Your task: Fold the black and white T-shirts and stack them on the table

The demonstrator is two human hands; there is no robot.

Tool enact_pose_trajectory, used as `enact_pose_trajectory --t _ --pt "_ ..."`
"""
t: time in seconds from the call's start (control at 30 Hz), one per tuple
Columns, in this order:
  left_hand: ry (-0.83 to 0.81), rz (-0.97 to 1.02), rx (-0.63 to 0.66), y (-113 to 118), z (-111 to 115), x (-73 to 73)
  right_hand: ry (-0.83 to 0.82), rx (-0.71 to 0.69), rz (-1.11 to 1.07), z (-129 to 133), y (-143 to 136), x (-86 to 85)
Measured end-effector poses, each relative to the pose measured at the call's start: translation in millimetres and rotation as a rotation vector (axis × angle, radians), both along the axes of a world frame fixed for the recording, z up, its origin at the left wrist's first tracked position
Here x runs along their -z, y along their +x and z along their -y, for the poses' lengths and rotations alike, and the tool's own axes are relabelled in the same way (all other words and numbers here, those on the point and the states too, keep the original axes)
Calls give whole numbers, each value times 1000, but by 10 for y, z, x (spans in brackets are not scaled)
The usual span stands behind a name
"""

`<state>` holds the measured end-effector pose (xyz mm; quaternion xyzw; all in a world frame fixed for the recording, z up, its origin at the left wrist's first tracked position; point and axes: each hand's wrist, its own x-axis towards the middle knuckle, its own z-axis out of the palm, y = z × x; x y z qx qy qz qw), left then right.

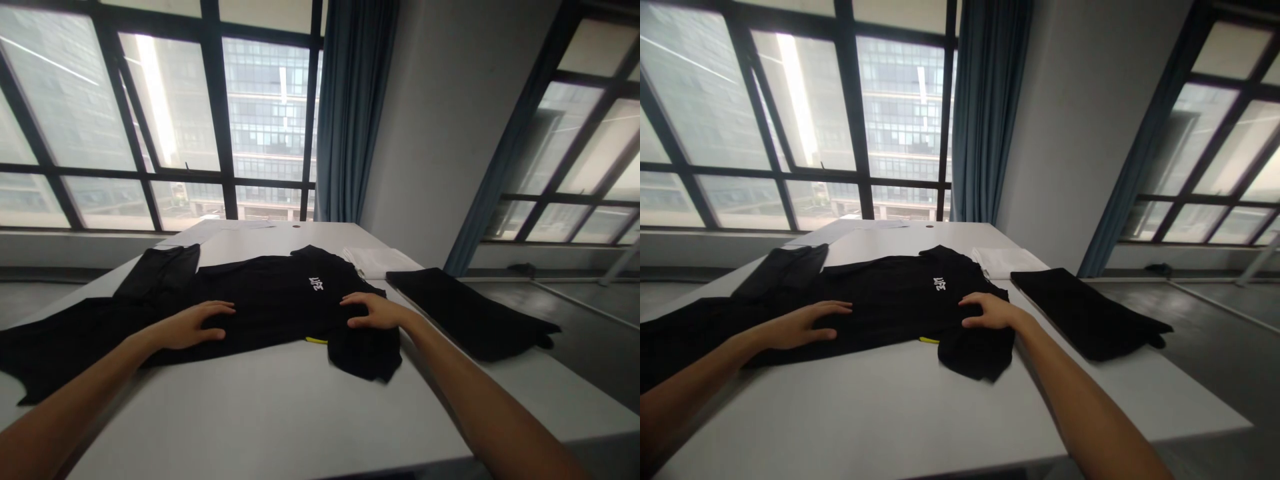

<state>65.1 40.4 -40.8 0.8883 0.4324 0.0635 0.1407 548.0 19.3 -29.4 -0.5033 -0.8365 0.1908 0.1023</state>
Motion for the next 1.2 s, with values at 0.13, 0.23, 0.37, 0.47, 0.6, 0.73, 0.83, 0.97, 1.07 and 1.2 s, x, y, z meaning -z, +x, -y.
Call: enact_pose_trajectory --t 0.13,0.23,0.37,0.47,0.6,0.73,0.83,0.97,1.07,1.2 --pt "-32 -113 -8 126 36 78 -143 25 90 57 -164 -3" --pt "-95 -189 -43 123 161 19 -192 27 167 123 -164 -86" --pt "-113 -261 -17 210 306 -176 -232 -38 281 164 -185 -298" --pt "-60 -284 -83 301 112 -269 -235 -27 303 -22 -264 -421" --pt "83 -298 -272 244 -561 -192 -6 26 251 -632 -384 -379" --pt "71 -370 -449 12 -1252 -22 42 70 238 -1360 -467 -175" --pt "61 -373 -485 -134 -1643 90 11 91 256 -1836 -519 -11" --pt "24 -352 -505 -253 -2044 234 -10 227 287 -2362 -564 191" --pt "14 -348 -530 -318 -2278 303 -93 369 321 -2677 -545 306" --pt "3 -350 -534 -340 -2552 313 -110 440 323 -2984 -445 378"
